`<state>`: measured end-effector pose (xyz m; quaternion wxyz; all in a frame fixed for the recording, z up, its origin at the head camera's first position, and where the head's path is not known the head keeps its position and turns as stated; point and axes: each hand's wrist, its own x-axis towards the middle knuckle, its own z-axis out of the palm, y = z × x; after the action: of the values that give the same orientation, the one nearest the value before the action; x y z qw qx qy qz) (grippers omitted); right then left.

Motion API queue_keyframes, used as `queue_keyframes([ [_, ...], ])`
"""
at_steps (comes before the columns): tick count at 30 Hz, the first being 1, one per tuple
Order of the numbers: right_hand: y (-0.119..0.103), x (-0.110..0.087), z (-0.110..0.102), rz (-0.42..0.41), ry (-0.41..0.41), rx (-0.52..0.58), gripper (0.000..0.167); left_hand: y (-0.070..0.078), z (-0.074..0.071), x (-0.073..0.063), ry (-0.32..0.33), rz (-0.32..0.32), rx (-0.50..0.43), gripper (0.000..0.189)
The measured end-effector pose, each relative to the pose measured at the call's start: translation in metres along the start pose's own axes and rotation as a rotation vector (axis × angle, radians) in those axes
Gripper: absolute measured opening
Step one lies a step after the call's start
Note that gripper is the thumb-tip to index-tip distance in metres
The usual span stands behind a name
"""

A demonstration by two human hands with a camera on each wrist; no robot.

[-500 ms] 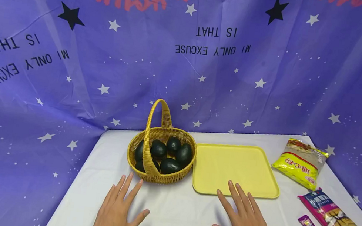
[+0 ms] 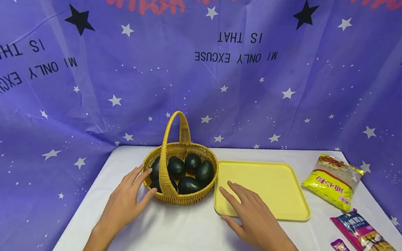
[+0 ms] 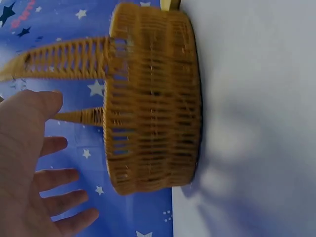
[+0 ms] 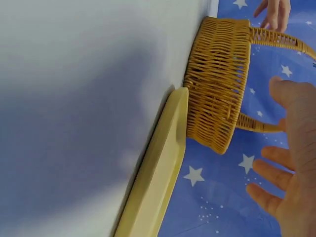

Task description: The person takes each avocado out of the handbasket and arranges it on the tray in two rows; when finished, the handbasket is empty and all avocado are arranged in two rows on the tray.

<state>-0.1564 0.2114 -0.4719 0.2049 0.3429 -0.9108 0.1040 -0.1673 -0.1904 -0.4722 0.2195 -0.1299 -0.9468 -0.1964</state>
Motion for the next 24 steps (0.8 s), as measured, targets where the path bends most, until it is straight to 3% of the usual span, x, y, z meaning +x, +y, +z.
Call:
queue_keyframes([
  [11, 0.003, 0.056, 0.023, 0.001, -0.038, 0.028, 0.067, -0.030, 0.017, 0.022, -0.060, -0.027, -0.052, 0.064],
  [15, 0.007, 0.075, 0.030, 0.040, -0.040, 0.041, 0.062, -0.036, 0.027, 0.028, -0.076, -0.046, -0.072, 0.065],
  [20, 0.017, 0.098, 0.038, 0.094, -0.040, 0.052, 0.057, -0.041, 0.038, 0.030, -0.065, -0.068, -0.073, 0.067],
  [24, 0.024, 0.112, 0.046, 0.087, -0.025, 0.066, 0.056, -0.044, 0.047, 0.028, -0.049, -0.073, -0.086, 0.068],
])
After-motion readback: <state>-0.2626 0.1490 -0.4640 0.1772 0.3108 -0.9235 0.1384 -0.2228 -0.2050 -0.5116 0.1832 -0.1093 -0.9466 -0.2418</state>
